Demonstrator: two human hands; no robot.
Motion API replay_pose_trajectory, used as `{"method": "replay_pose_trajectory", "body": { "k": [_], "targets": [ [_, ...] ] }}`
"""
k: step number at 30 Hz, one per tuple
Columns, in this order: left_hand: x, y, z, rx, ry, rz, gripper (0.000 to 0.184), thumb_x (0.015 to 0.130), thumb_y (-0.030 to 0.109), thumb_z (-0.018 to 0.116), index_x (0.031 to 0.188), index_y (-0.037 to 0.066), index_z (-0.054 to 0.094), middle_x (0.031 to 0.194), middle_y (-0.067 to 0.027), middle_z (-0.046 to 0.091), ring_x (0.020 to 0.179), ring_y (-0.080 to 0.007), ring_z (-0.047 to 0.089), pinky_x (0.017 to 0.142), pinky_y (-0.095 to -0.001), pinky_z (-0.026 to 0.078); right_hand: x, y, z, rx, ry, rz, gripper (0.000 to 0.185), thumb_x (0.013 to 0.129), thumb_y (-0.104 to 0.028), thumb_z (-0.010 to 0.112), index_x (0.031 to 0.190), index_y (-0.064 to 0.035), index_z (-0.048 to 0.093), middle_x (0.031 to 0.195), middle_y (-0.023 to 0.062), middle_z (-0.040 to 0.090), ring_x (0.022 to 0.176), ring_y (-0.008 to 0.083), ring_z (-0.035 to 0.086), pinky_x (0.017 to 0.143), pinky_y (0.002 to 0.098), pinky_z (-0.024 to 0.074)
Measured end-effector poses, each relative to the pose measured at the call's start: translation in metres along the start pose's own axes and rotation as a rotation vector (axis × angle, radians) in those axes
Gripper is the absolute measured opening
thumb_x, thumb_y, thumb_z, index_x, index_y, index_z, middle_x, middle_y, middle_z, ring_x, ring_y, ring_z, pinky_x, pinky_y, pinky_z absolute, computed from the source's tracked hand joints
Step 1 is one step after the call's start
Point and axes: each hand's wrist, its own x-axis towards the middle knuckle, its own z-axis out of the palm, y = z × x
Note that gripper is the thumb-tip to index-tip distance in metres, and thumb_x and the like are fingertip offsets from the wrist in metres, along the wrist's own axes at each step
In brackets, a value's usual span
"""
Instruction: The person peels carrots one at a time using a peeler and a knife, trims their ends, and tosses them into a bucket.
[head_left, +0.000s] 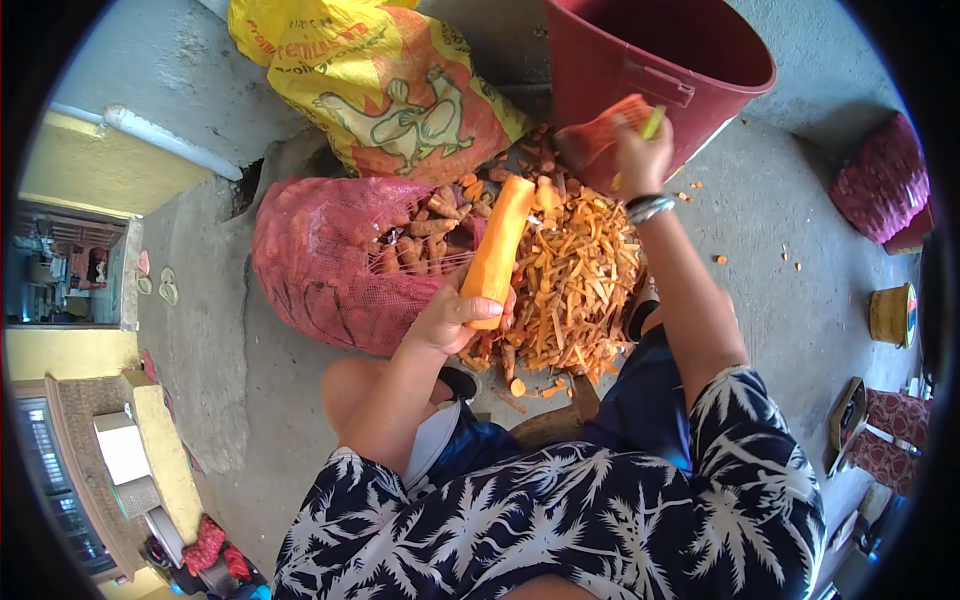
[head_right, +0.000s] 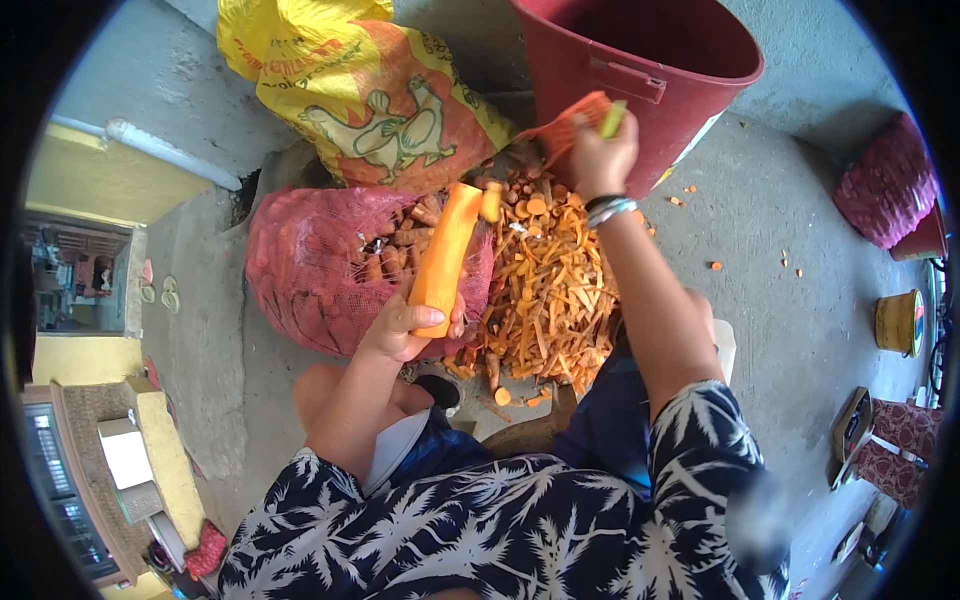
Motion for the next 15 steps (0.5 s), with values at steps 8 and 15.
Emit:
{"method": "replay_pose_trajectory", "body": {
  "k": [8, 15],
  "targets": [
    [0.002, -0.001, -0.005, 0.082, 0.016, -0.066, 0.055, 0.064, 0.015, 0.068, 0.111, -0.002, 0.047, 0.078, -0.0096, 0.056, 0.067, -0.0168, 0.056, 0.059, -0.0276, 0.047, -0.028, -0.013, 0.005, -0.232, -0.118, -0.113, 0.032, 0.072, -0.006, 0.069, 0.097, 0.0000, 0.051, 0.083, 0.0044, 0.058, 0.073, 0.0117, 0.055, 0.062, 0.0254, 0.0460],
    [0.004, -0.004, -0.007, -0.242, 0.018, -0.008, 0.057, 0.069, 0.016, 0.064, 0.118, -0.001, 0.041, 0.096, -0.0094, 0.052, 0.075, -0.0201, 0.058, 0.064, -0.0319, 0.052, -0.008, -0.015, -0.006, 0.083, -0.024, 0.057, 0.026, 0.077, -0.005, 0.065, 0.097, -0.0009, 0.050, 0.081, 0.0046, 0.059, 0.066, 0.0097, 0.055, 0.056, 0.0229, 0.0452]
  ]
}}
